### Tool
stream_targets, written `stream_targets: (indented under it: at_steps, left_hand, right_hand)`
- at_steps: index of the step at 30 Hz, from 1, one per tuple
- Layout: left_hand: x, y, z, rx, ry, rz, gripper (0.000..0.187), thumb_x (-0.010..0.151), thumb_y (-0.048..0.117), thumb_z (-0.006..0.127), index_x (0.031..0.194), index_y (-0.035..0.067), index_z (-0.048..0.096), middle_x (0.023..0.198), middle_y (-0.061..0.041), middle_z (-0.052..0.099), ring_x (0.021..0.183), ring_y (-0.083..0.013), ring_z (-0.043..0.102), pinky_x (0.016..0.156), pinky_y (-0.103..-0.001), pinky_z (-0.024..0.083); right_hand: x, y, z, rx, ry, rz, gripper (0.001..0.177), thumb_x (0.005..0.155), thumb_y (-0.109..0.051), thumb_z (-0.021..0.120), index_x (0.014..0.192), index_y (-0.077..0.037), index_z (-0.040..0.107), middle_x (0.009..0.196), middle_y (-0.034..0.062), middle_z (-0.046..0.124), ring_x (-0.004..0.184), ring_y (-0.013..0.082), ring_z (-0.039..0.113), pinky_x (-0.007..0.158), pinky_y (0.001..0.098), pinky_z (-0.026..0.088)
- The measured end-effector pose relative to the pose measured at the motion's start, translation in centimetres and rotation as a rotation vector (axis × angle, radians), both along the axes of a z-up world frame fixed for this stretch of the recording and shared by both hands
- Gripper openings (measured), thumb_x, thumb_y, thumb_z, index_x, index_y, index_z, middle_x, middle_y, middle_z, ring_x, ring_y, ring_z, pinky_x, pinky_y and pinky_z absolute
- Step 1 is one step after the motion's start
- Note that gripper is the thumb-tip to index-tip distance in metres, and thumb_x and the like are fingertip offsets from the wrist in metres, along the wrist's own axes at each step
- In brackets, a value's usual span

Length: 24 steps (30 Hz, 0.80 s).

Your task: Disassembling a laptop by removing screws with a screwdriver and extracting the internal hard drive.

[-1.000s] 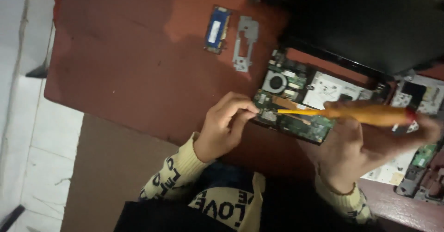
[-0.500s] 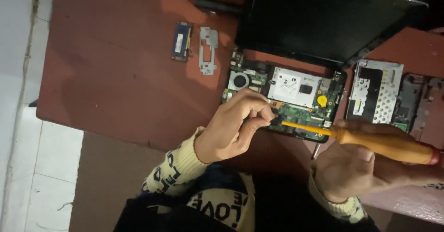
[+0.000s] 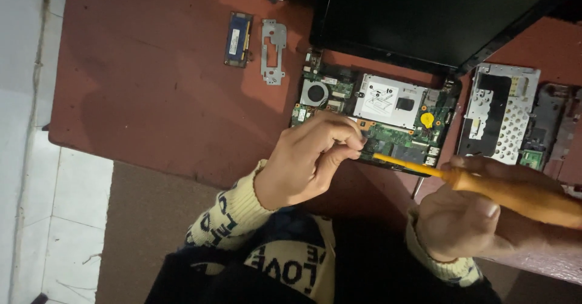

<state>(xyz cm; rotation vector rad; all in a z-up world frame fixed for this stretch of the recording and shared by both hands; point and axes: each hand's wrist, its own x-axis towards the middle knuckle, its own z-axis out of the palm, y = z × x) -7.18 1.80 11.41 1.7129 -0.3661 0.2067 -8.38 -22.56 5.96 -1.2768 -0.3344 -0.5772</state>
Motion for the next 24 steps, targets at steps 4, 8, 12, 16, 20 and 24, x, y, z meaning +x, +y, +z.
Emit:
stream_targets:
  at_steps: [4, 8, 12, 16, 20, 24]
  left_hand:
    - [-0.2, 0.1, -0.4, -0.089, 0.028, -0.025, 0.015, 0.09, -0.008, 0.064, 0.099, 0.002, 0.056, 0.104, -0.011, 0.063, 0.071, -0.0144, 0.065, 0.062, -0.023, 0.052]
    - [-0.3, 0.1, -0.4, -0.192, 0.071, -0.061, 0.018, 0.088, -0.011, 0.063, 0.095, 0.003, 0.056, 0.106, -0.01, 0.061, 0.076, -0.0162, 0.067, 0.069, -0.024, 0.062]
    - [-0.1, 0.0, -0.3, -0.216, 0.054, -0.035, 0.02, 0.086, -0.015, 0.065, 0.092, 0.004, 0.058, 0.103, -0.008, 0.063, 0.079, -0.013, 0.062, 0.064, -0.021, 0.059]
    - [0.1, 0.4, 0.3, -0.16, 0.071, -0.054, 0.019, 0.081, -0.01, 0.071, 0.092, 0.004, 0.062, 0.094, -0.006, 0.064, 0.078, -0.0146, 0.061, 0.083, -0.027, 0.051]
    - [-0.3, 0.5, -1.0, -0.048, 0.037, -0.001, 0.031, 0.085, -0.007, 0.076, 0.106, 0.005, 0.058, 0.119, -0.004, 0.049, 0.074, -0.0129, 0.068, 0.072, -0.022, 0.057]
    - [-0.2, 0.3, -1.0, 0.017, 0.035, 0.042, 0.022, 0.081, -0.003, 0.079, 0.095, 0.01, 0.067, 0.113, -0.001, 0.044, 0.092, -0.0127, 0.06, 0.084, -0.023, 0.054]
  right_hand:
    - [0.0, 1.7, 2.1, -0.26, -0.076, -0.175, 0.038, 0.105, -0.011, 0.046, 0.143, -0.014, 0.041, 0.122, 0.0167, 0.05, 0.09, 0.031, 0.058, 0.08, 0.0427, 0.058]
    - [-0.2, 2.1, 2.6, -0.376, -0.11, -0.252, 0.036, 0.106, -0.01, 0.044, 0.142, -0.012, 0.038, 0.122, 0.0199, 0.048, 0.086, 0.0333, 0.057, 0.075, 0.0435, 0.056]
    - [-0.4, 1.9, 2.5, -0.385, -0.111, -0.259, 0.038, 0.106, -0.009, 0.044, 0.143, -0.014, 0.037, 0.124, 0.0195, 0.048, 0.087, 0.0329, 0.057, 0.077, 0.0433, 0.056]
    - [-0.6, 1.6, 2.4, -0.396, -0.115, -0.267, 0.041, 0.105, -0.008, 0.044, 0.144, -0.016, 0.037, 0.126, 0.0191, 0.049, 0.088, 0.0323, 0.058, 0.079, 0.043, 0.056]
    - [-0.8, 1.3, 2.1, -0.406, -0.117, -0.272, 0.044, 0.104, -0.007, 0.044, 0.146, -0.018, 0.036, 0.129, 0.0186, 0.05, 0.089, 0.0317, 0.059, 0.082, 0.0427, 0.056]
    - [-0.9, 1.0, 1.9, -0.418, -0.118, -0.277, 0.046, 0.104, -0.006, 0.044, 0.147, -0.02, 0.036, 0.131, 0.0183, 0.051, 0.09, 0.0313, 0.059, 0.084, 0.0425, 0.056]
